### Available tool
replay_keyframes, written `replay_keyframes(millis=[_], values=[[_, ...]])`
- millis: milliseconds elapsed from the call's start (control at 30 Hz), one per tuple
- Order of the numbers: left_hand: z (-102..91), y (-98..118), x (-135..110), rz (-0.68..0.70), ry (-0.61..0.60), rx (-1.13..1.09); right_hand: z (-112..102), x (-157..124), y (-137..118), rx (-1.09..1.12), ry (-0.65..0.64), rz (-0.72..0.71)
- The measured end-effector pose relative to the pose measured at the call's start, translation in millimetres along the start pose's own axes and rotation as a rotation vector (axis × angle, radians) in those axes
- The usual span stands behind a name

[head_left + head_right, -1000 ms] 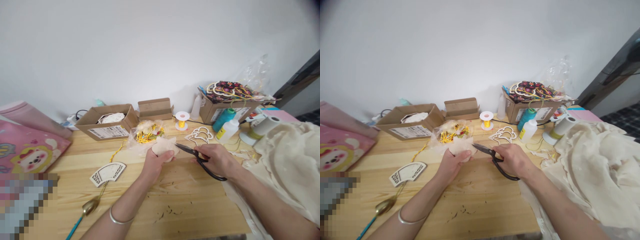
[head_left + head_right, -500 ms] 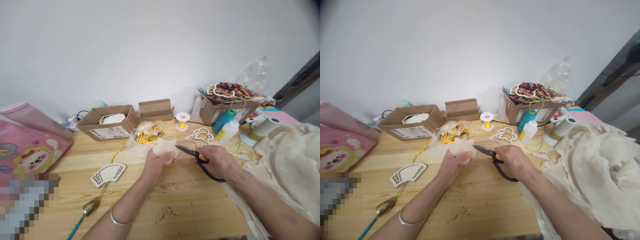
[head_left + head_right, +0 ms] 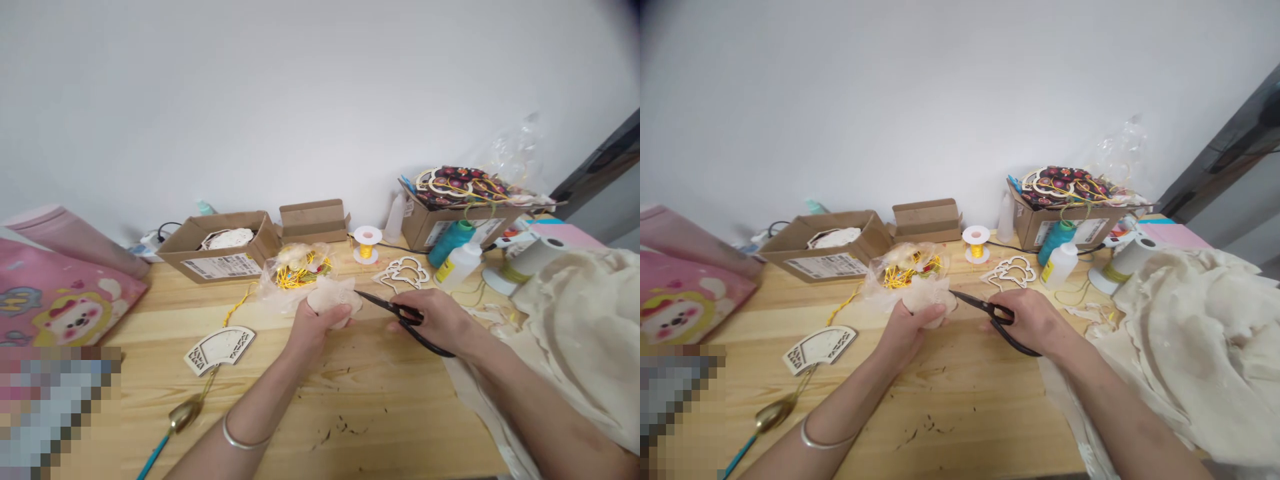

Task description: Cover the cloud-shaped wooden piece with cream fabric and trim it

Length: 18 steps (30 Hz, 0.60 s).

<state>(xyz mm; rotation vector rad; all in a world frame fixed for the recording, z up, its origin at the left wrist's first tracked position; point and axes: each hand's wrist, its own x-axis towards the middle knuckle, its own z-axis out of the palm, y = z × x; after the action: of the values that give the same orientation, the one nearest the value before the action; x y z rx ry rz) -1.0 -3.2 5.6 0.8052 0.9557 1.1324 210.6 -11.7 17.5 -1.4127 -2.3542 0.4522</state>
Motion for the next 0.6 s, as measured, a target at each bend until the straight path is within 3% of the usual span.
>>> replay_keyframes(millis=[200,333,600], values=[[-1.3,0.7,0.5,-0.016,-0.004,0.0,-3.1,-2.3,5.4,0.013,0.08,-0.074],[-1.2,0.7,-0.4,-0.002,-0.037,0.014,-2.6,-1.8,0.7,-0.046,0.04,-0.044],[0.3,-0.8,-1.1,-0.01,-0.024,0.048,-0.6,-3.9,-5.9,-0.052,0.081,-0.06]])
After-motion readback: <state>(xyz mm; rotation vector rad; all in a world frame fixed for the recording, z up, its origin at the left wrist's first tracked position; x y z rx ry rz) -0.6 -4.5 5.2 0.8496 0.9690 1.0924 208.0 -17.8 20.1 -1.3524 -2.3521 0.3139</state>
